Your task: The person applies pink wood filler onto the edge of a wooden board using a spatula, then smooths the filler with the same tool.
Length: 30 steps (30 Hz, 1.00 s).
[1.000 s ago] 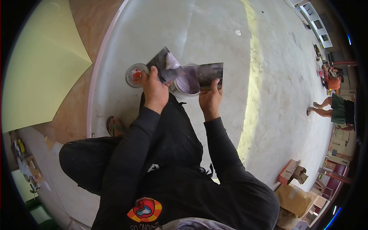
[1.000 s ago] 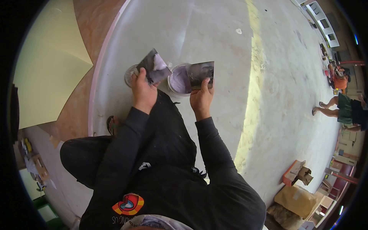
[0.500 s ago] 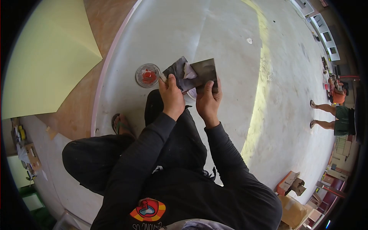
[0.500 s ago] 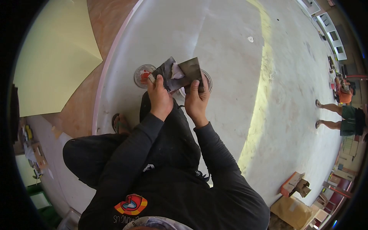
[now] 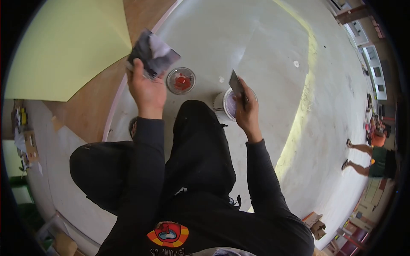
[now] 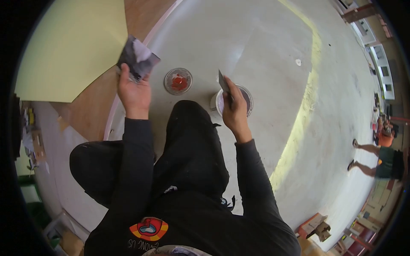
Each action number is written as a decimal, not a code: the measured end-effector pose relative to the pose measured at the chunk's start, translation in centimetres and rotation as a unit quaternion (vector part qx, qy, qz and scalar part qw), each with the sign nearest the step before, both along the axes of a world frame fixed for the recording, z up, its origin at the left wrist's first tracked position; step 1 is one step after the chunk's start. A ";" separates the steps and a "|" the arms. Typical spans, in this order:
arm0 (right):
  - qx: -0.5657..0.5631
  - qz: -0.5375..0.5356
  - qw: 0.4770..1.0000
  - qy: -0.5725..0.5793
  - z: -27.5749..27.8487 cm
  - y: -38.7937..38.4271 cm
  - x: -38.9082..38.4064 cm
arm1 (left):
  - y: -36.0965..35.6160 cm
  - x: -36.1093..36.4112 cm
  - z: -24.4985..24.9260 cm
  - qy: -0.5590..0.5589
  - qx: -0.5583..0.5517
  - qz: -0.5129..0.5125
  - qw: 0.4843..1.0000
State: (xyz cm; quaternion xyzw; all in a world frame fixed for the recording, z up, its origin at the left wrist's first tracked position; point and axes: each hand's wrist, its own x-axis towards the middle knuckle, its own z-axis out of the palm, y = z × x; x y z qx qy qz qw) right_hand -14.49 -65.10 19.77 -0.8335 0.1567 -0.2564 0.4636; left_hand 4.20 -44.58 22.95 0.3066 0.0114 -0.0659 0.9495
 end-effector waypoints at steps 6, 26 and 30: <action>-0.058 0.190 0.973 0.115 -4.2 2.8 13.1 | 3.5 1.6 1.6 -0.044 -0.012 0.119 0.992; -0.297 0.139 0.885 0.331 -21.1 6.1 13.3 | 8.3 1.6 -1.5 0.027 -0.019 0.193 0.981; -0.295 0.135 0.882 0.341 -21.5 6.4 13.5 | 8.2 1.4 -1.6 0.018 -0.008 0.187 0.982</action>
